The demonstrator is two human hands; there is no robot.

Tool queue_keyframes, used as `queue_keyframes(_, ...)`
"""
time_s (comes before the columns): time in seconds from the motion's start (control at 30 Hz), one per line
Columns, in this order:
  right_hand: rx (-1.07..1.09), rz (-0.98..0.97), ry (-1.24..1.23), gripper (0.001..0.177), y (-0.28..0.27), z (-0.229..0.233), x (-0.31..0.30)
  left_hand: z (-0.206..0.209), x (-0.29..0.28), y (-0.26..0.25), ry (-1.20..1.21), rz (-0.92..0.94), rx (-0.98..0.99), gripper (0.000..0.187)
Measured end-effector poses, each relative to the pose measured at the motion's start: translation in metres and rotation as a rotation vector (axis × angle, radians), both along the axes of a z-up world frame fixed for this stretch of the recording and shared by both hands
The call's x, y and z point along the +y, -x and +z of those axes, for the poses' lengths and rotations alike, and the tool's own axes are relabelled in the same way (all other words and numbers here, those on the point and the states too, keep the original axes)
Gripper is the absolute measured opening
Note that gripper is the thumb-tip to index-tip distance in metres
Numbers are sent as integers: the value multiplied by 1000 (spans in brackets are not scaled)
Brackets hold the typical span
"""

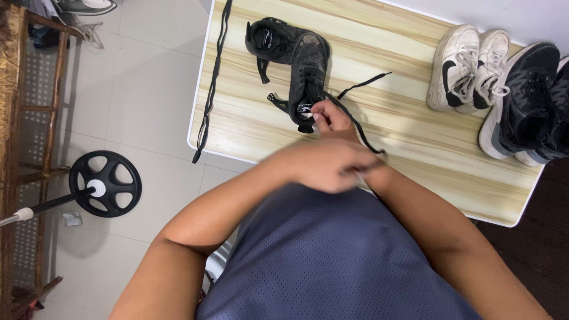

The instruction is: The person threads a black shoelace through the eyelets of a black sneaker on a table, pulling the lace through each eyelet in sequence. The person adjusts the lace ends and continues threading until the lacing is complete.

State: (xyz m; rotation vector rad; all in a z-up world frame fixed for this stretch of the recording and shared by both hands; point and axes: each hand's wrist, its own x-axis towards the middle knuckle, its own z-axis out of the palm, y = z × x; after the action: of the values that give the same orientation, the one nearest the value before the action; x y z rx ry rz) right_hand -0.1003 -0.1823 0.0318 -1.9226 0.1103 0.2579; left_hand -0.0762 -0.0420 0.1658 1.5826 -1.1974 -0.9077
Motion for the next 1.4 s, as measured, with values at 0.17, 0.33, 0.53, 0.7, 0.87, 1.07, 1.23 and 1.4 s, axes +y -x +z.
queue_keyframes(0.17, -209, -88, 79, 12, 1, 3, -9, -80, 40, -25, -330, 278, -104, 18)
queue_keyframes(0.33, -376, 25, 178, 22, 17, 24, -11, -149, 44, -21, 68, 687, 511, 8)
queue_keyframes(0.53, -514, 123, 236, 40, 48, 20, -29, -177, 35, -10, 53, 795, 901, 10)
queue_keyframes(0.7, -202, -203, 152, 41, 42, -19, -70, -153, 29, -6, -86, 841, 388, 14)
queue_keyframes(0.87, 192, -426, -788, 57, 21, -15, -111, -99, 17, 14, -326, 735, -313, 23)
queue_keyframes(1.07, 246, -347, -1333, 28, 7, 23, -122, -100, -3, -17, -616, 587, -526, 60)
queue_keyframes(1.23, 174, -481, -1237, 26, 5, 14, -137, -127, -18, -20, -720, 540, -810, 46)
queue_keyframes(1.4, 47, -536, -709, 38, 10, -8, -154, -131, -27, -12, -677, 572, -1021, 49)
